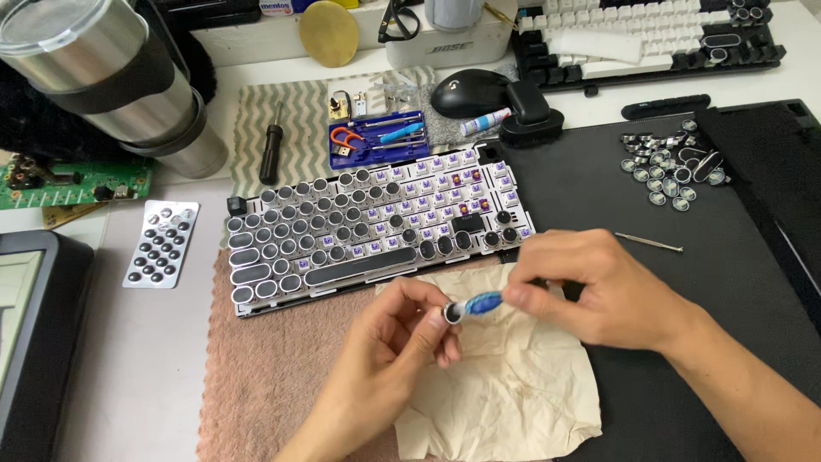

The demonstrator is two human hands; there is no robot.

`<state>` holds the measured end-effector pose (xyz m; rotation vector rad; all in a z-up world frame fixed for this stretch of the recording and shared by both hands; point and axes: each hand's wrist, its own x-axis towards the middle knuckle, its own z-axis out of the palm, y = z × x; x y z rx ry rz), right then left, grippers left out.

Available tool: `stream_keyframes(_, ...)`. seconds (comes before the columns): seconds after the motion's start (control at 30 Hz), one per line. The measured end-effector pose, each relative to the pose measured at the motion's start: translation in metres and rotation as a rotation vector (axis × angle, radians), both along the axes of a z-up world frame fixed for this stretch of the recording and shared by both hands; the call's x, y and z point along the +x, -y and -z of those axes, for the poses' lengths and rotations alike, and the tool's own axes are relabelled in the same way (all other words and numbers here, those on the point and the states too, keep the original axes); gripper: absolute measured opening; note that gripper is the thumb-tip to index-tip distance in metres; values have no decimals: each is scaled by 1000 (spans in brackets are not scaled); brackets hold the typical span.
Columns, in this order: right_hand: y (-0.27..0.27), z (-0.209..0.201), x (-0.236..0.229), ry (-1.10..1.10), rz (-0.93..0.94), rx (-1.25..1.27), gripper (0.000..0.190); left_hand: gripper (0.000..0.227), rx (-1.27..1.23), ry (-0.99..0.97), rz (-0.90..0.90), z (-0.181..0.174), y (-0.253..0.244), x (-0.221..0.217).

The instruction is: The person cleans individual keycaps from a disassembled keyboard using a toothbrush. They repeatedly pick up a keycap, brush it, and place it on the desk. The keyboard base remains on the table throughout.

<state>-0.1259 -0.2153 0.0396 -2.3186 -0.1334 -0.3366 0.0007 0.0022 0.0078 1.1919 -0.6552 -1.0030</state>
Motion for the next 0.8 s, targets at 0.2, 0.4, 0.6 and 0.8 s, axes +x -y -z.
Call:
stream_keyframes(0.2, -11, -5, 3, 48, -69, 25, 24, 9, -22, -31, -5, 4, -1, -2)
stream_keyframes(0.4, 11, 7, 0, 62, 29, -14, 23, 9, -34, -22, -25, 5, 2, 3)
stream_keyframes(0.6, -16, 5, 0, 199, -19, -51, 34, 6, 82, -17, -53, 6, 4, 1)
stream_keyframes(0.8, -29, 8, 3, 318, -52, -124, 21, 10, 195, 94, -13, -4, 6, -2)
